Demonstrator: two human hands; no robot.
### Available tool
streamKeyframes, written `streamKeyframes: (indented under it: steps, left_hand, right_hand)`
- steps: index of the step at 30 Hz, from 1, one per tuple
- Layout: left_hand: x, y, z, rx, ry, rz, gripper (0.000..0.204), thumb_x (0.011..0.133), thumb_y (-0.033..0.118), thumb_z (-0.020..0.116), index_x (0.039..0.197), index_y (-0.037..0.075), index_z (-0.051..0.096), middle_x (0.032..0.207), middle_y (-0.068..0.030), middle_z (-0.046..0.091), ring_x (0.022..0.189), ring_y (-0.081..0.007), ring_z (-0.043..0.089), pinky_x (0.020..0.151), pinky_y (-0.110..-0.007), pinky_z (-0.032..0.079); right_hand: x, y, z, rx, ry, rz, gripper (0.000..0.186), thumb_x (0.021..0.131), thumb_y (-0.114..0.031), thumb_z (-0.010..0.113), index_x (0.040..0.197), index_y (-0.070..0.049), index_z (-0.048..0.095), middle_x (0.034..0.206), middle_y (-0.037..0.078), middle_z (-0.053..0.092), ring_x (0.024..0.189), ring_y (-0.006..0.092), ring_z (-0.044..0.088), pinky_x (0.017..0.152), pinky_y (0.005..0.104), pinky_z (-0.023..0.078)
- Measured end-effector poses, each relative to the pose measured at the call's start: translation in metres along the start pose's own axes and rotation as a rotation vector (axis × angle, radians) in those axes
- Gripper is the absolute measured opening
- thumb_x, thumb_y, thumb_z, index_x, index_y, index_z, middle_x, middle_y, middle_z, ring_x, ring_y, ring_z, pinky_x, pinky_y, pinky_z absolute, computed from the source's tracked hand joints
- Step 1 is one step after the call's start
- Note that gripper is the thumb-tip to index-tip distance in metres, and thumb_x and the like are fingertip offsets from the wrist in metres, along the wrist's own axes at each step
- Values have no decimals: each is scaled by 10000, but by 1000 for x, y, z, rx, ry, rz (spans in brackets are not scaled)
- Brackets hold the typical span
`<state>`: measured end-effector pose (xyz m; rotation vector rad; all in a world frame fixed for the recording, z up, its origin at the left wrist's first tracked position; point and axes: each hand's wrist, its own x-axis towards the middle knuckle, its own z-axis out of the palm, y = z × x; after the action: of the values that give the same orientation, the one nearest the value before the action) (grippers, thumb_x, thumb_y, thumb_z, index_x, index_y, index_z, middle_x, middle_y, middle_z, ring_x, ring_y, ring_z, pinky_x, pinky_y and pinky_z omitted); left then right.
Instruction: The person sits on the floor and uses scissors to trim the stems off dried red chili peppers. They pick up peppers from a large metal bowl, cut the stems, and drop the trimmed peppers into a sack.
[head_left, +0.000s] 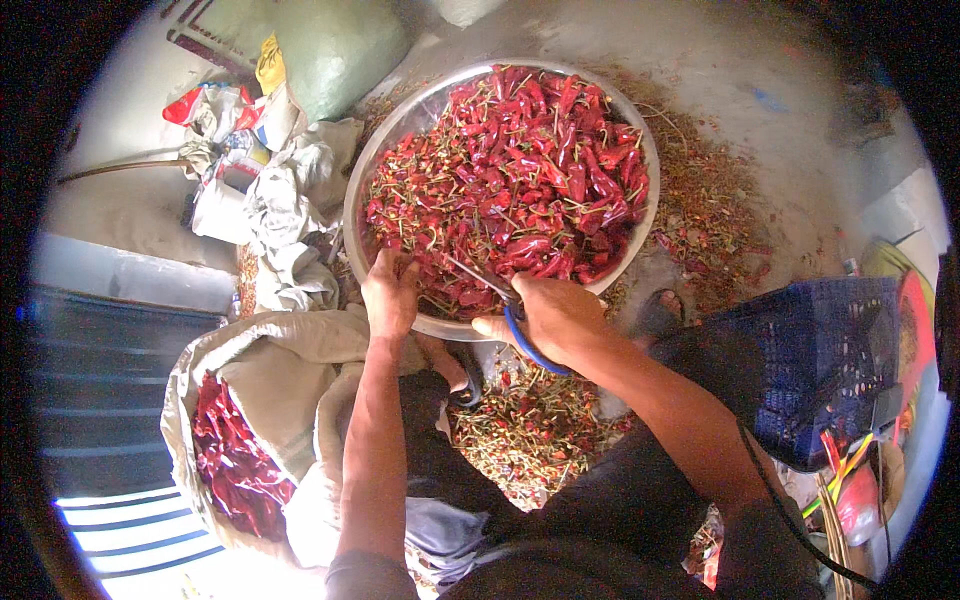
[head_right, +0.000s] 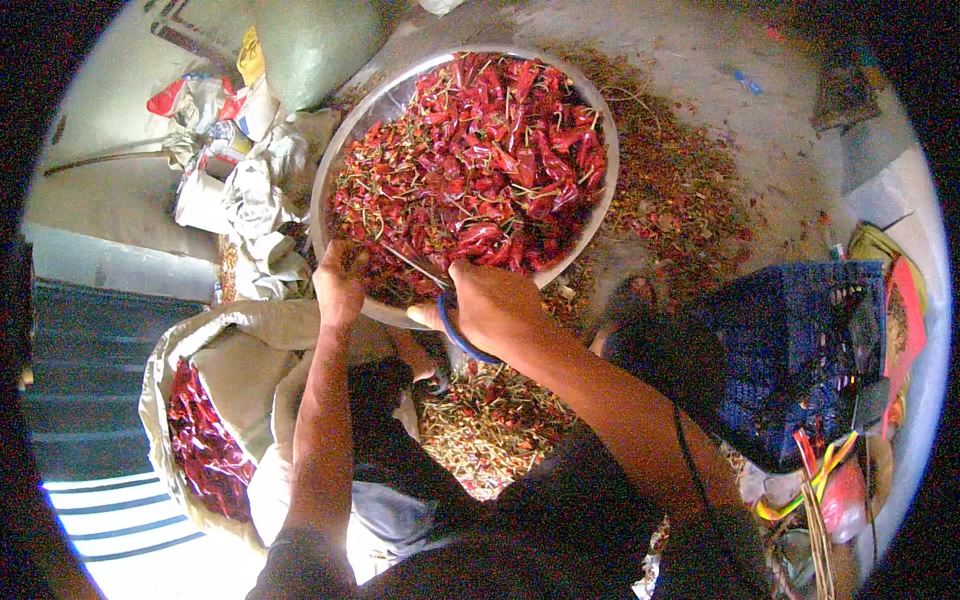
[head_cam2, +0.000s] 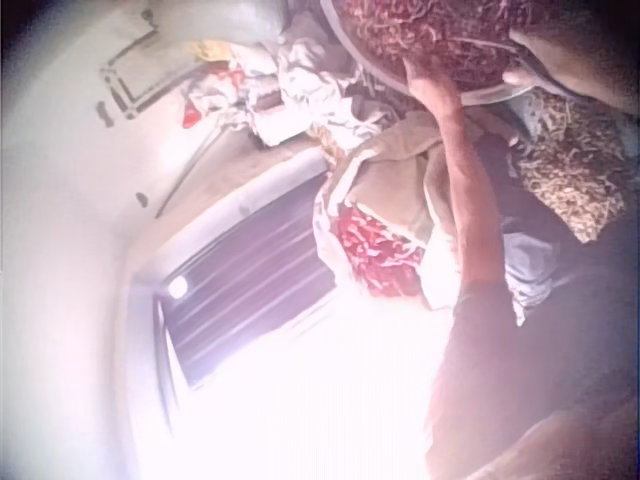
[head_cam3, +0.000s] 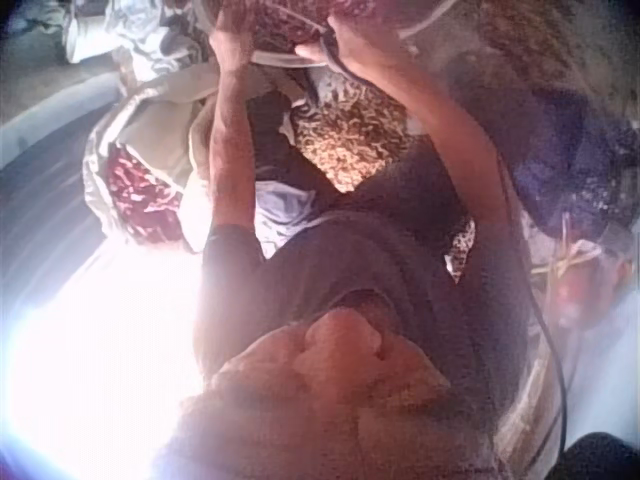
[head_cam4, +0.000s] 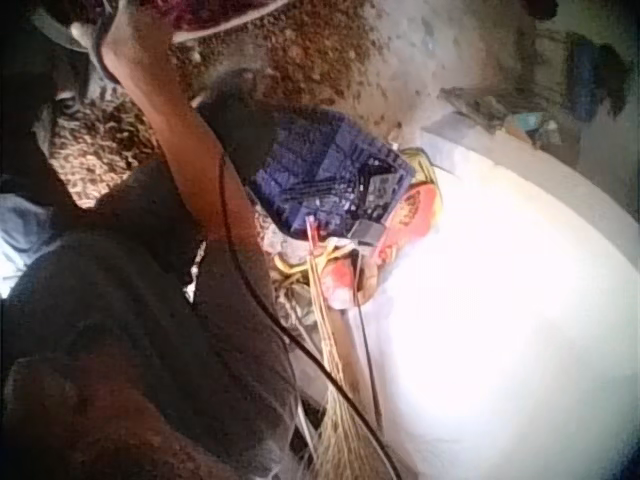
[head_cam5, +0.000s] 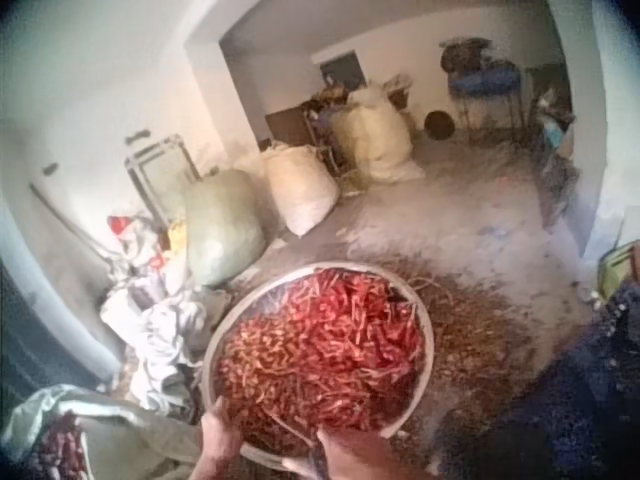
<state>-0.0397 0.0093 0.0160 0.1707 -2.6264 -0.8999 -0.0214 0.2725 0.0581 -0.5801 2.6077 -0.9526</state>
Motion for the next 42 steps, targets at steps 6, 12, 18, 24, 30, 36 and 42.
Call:
streamKeyframes:
  steps: [6, 12, 18, 24, 30, 36, 42]
  left_hand:
    - [-64, 34, -17, 87, 115, 115, 137, 786, 53, 689, 876, 30, 587, 783, -138, 600, 738, -335, 570, 687, -410, 468]
    - [-112, 46, -17, 36, 103, 73, 169, 759, 36, 705, 864, 27, 573, 767, -107, 571, 719, -280, 535, 686, -390, 456]
    - [-159, 39, -8, -591, -66, -324, 224, 824, 62, 684, 1022, 4, 598, 782, -36, 613, 686, -91, 538, 635, -259, 478]
    - [-182, 49, -20, -755, -162, -392, 196, 886, 26, 633, 1079, 5, 608, 819, 5, 634, 702, -64, 558, 641, -210, 473]
    - [-200, 45, -22, -1110, -73, -458, 137, 884, 85, 661, 1004, 37, 617, 759, 5, 624, 634, -82, 560, 573, -235, 476]
    - [-234, 49, 1, -1068, -94, -380, 57, 908, 58, 613, 961, 38, 621, 826, -33, 664, 720, -104, 607, 669, -260, 522]
    - [-240, 63, -65, -961, -119, -531, 166, 850, -11, 665, 1010, 21, 633, 917, -16, 658, 823, -89, 567, 751, -241, 482]
  right_hand:
    - [-6, -5, 24, -2, 61, -157, 733, 751, -709, 603, 827, 20, 577, 708, 232, 632, 662, 398, 645, 621, 504, 498]
    - [-35, -10, 60, 58, 71, -212, 628, 806, -612, 616, 840, 14, 584, 639, 224, 605, 608, 404, 624, 587, 505, 486]
    - [-79, -10, 82, 34, 88, -208, 557, 804, -547, 671, 826, -2, 557, 596, 202, 569, 584, 393, 604, 566, 487, 468]
    - [-102, -12, 91, 414, -77, -159, 440, 846, -470, 676, 903, -43, 589, 578, 115, 567, 544, 223, 597, 534, 372, 462]
    - [-118, -19, 100, 1041, -364, -110, 423, 941, -471, 538, 905, -49, 542, 632, 27, 511, 514, 145, 494, 485, 311, 406]
    - [-133, -29, 120, 2078, -676, -164, 438, 932, -514, 534, 1007, -83, 506, 624, -48, 406, 474, 47, 379, 414, 208, 338]
    - [-145, -15, 111, 1961, -435, 5, 502, 942, -564, 463, 1075, -80, 471, 676, -25, 479, 519, 65, 448, 450, 222, 369]
